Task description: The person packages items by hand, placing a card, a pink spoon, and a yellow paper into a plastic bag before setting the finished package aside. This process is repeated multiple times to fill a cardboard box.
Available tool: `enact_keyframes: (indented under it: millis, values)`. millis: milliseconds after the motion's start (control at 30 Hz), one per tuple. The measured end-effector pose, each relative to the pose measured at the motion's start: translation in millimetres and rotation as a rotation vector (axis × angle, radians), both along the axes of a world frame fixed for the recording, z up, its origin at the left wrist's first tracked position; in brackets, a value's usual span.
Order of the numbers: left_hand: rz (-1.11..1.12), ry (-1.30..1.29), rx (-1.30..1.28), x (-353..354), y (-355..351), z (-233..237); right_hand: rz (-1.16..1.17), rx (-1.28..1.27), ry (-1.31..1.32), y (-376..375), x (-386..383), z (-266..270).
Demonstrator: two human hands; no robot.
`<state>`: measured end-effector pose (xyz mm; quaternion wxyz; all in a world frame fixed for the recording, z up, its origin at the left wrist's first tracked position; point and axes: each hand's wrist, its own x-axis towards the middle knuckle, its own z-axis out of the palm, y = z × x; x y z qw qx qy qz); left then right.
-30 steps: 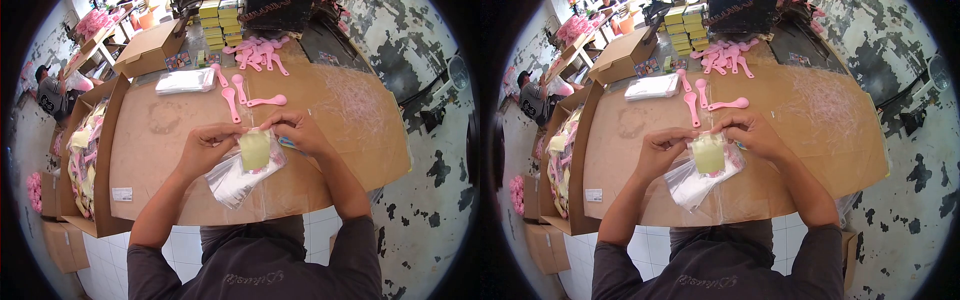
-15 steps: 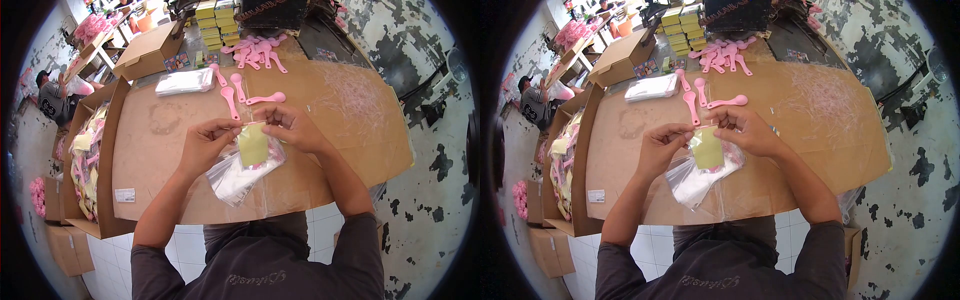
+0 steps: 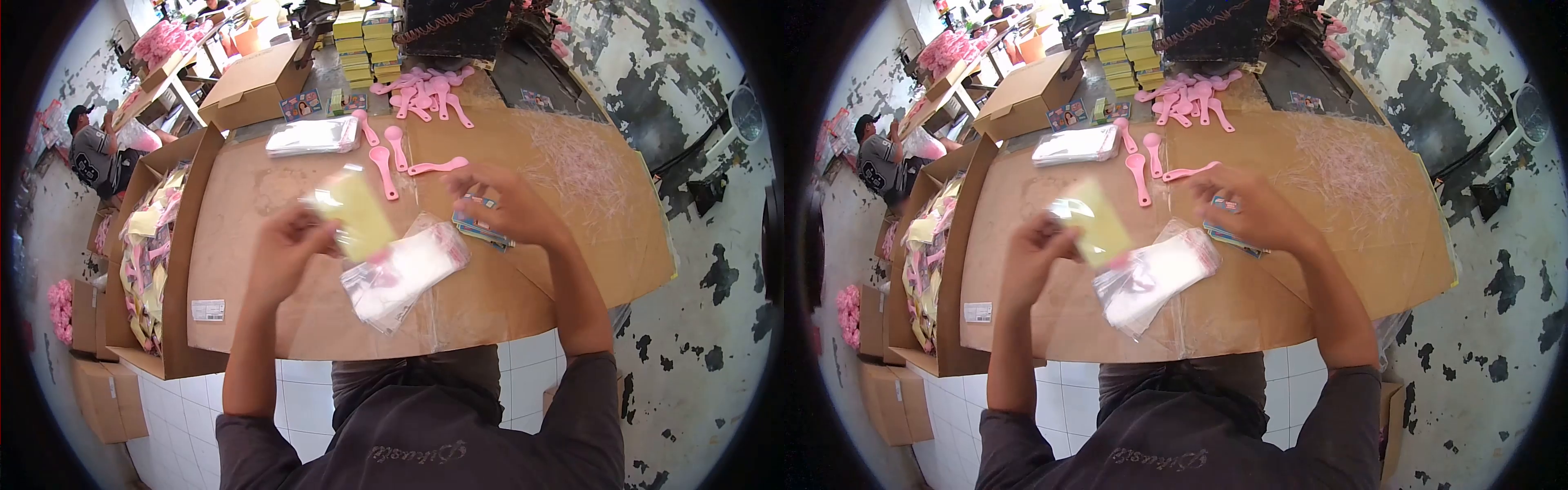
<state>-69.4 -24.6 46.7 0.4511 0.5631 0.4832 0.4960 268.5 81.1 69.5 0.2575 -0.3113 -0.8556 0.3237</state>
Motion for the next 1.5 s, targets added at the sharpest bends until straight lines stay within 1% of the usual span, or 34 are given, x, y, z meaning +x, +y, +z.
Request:
enact_keyframes:
  millis: [33,67,100,133,167,200,267,300,333,400,467,500,600,700,800,900,1000,1033,1100,1200,1233,1300,1333,1400,1433,1500]
  values:
    - [0.207,-0.068,0.112,-12.8,-7.3,-2.3,-0.055,0.070,-0.030,5.0,11.6,-3.6]
    - [0.387,-0.212,0.249,-37.4,-13.2,-14.7,-0.110,0.144,-0.060,11.8,23.7,-10.7]
    - [0.553,-0.515,0.382,-64.6,-15.7,-28.3,-0.165,0.216,-0.090,17.0,33.5,-17.3]
    - [0.603,-0.735,0.448,-70.0,-18.1,-15.3,-0.183,0.200,-0.121,20.7,40.7,-22.3]
    - [0.562,-0.717,0.447,-61.7,-22.6,-9.7,-0.198,0.185,-0.152,23.9,46.2,-26.7]
    - [0.523,-0.698,0.446,-39.3,-25.0,10.9,-0.212,0.170,-0.184,26.0,49.8,-29.8]
    - [0.310,-0.428,0.259,-37.0,-15.9,-9.3,-0.224,0.160,-0.280,25.3,54.4,-33.2]
    - [0.237,-0.166,0.153,-24.3,-11.2,-7.9,-0.232,0.157,-0.327,25.1,54.5,-34.4]
    - [0.159,0.095,0.046,-4.7,-4.5,-6.1,-0.216,0.108,-0.313,26.7,53.7,-35.7]
    - [0.016,0.391,-0.001,31.4,7.9,-10.2,-0.192,0.010,-0.288,30.0,54.6,-38.5]
    - [-0.047,0.645,0.094,57.1,23.9,-21.6,-0.216,-0.047,-0.228,30.4,53.1,-39.4]
    - [-0.033,0.773,0.150,68.5,27.6,-24.0,-0.229,-0.076,-0.199,30.4,52.1,-39.4]
    - [-0.041,0.853,0.230,77.6,40.7,-40.1,-0.251,-0.088,-0.146,29.6,52.2,-38.9]
    - [-0.045,0.673,0.115,76.4,44.3,-50.2,-0.272,-0.037,-0.077,26.3,49.8,-34.1]
    - [-0.018,0.567,0.020,75.3,42.0,-49.1,-0.130,-0.200,0.141,22.7,44.3,-37.5]
    - [0.030,0.393,0.065,73.6,43.9,-53.0,0.117,-0.183,0.237,4.6,20.3,-44.8]
    - [0.012,0.520,0.086,71.2,42.8,-48.4,0.223,-0.088,0.128,-4.9,0.3,-51.6]
    - [0.024,0.484,0.043,69.5,42.2,-46.8,0.219,0.067,-0.038,-3.9,-0.4,-53.1]
    - [0.048,0.408,-0.043,67.3,41.8,-45.1,0.214,0.061,-0.065,-3.3,-1.4,-57.0]
    - [0.119,0.116,-0.035,61.8,48.8,-53.4,0.203,0.105,-0.070,-5.4,-2.7,-56.7]
    - [0.078,-0.010,-0.040,59.9,50.6,-51.6,0.200,0.130,-0.063,-6.1,-3.1,-55.8]
    - [-0.005,-0.255,-0.047,55.3,52.2,-42.5,0.114,-0.013,0.064,-5.4,-0.7,-55.4]
    - [-0.031,-0.282,-0.048,54.4,50.7,-37.5,0.072,-0.086,0.129,-4.8,-0.3,-55.3]
    - [-0.084,-0.339,-0.053,54.5,47.3,-31.1,-0.158,-0.085,0.172,-5.3,-0.2,-51.6]
    - [-0.101,-0.318,-0.046,55.8,46.9,-33.0,-0.275,-0.084,0.192,-5.8,0.6,-49.0]
    - [-0.140,-0.272,-0.029,60.9,45.2,-37.6,-0.227,-0.208,0.465,-7.6,-7.6,-45.5]
